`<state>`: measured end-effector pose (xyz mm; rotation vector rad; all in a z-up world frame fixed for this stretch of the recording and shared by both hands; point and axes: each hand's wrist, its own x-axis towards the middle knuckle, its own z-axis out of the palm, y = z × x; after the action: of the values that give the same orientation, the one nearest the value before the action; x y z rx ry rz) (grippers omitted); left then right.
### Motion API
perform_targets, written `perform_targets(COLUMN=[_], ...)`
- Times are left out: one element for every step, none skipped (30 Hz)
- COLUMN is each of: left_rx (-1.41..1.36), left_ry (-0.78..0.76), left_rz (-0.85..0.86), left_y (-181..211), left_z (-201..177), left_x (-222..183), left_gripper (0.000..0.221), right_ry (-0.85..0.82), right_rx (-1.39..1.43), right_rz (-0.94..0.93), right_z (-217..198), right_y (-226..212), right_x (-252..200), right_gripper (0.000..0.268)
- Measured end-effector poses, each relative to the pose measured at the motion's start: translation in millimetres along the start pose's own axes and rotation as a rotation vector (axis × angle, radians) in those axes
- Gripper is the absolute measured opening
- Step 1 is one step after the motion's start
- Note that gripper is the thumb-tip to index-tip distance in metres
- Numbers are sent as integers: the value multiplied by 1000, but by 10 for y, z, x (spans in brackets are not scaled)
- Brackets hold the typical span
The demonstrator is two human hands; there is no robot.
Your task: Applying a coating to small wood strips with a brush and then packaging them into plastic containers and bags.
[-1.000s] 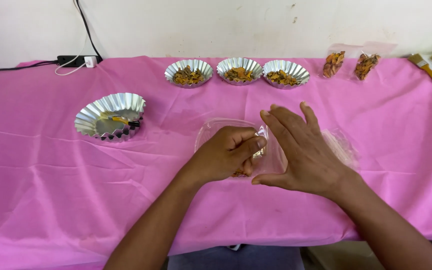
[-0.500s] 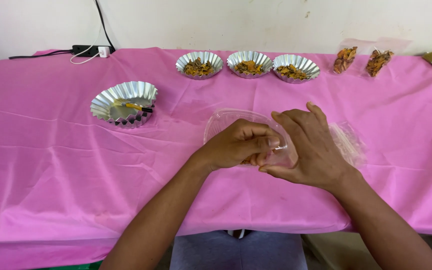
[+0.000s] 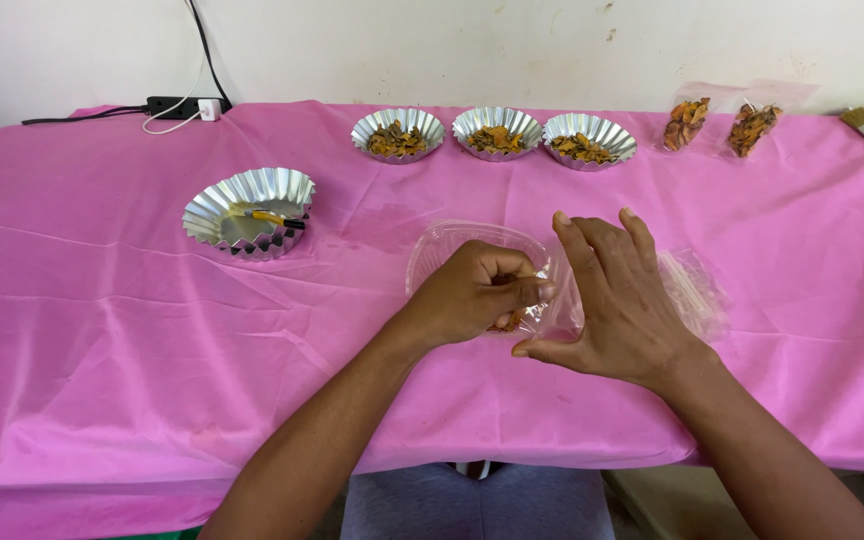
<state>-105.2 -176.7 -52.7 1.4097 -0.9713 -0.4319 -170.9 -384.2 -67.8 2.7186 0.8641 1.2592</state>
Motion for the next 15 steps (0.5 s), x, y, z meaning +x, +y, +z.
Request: perform_targets(left_rx=[0, -19, -38, -39, 34, 107, 107, 81, 57, 57, -1, -59, -55, -127, -197], left_ry=[-2, 25, 53, 51, 47, 42, 46, 78, 107, 107, 121, 134, 132, 102, 70], left_rz=[1, 16, 31, 32, 42, 52, 55, 84, 110, 109, 137, 165, 167, 231, 302], left_y=[-10, -20, -27, -74, -121, -169, -135, -102, -67, -62, -56, -46, -131, -209, -272], left_z=[10, 20, 30, 33, 32, 30, 66, 101, 130, 131, 136, 141, 139, 134, 115], left_x=[1, 3, 10, 20, 28, 33, 32, 33, 30, 8, -3, -14, 0, 16, 59], left_gripper=[37, 38, 39, 39, 34, 31, 31, 30, 29, 29, 30, 31, 31, 25, 19], right_ry=[0, 60, 120, 120, 216, 311, 310, 355, 401, 401, 311, 219, 224, 207, 191], right_rx=[-1, 96, 194, 192, 191, 190, 190, 123, 57, 58, 103, 146, 145, 294, 438], right_rz=[1, -6, -13, -13, 2, 17, 12, 34, 61, 62, 59, 55, 55, 121, 179], right_z=[5, 10, 13, -29, -68, -106, -105, -105, -99, -123, -152, -184, -165, -150, -140], right_y=[0, 2, 8, -4, -14, -28, -13, 4, 11, -26, -51, -76, -103, -129, -130], right_x=[-13, -26, -36, -24, -5, 14, -11, -35, -61, -34, -3, 29, 22, 20, 43], right_gripper=[128, 122, 115, 115, 97, 82, 82, 78, 76, 76, 62, 52, 52, 44, 38])
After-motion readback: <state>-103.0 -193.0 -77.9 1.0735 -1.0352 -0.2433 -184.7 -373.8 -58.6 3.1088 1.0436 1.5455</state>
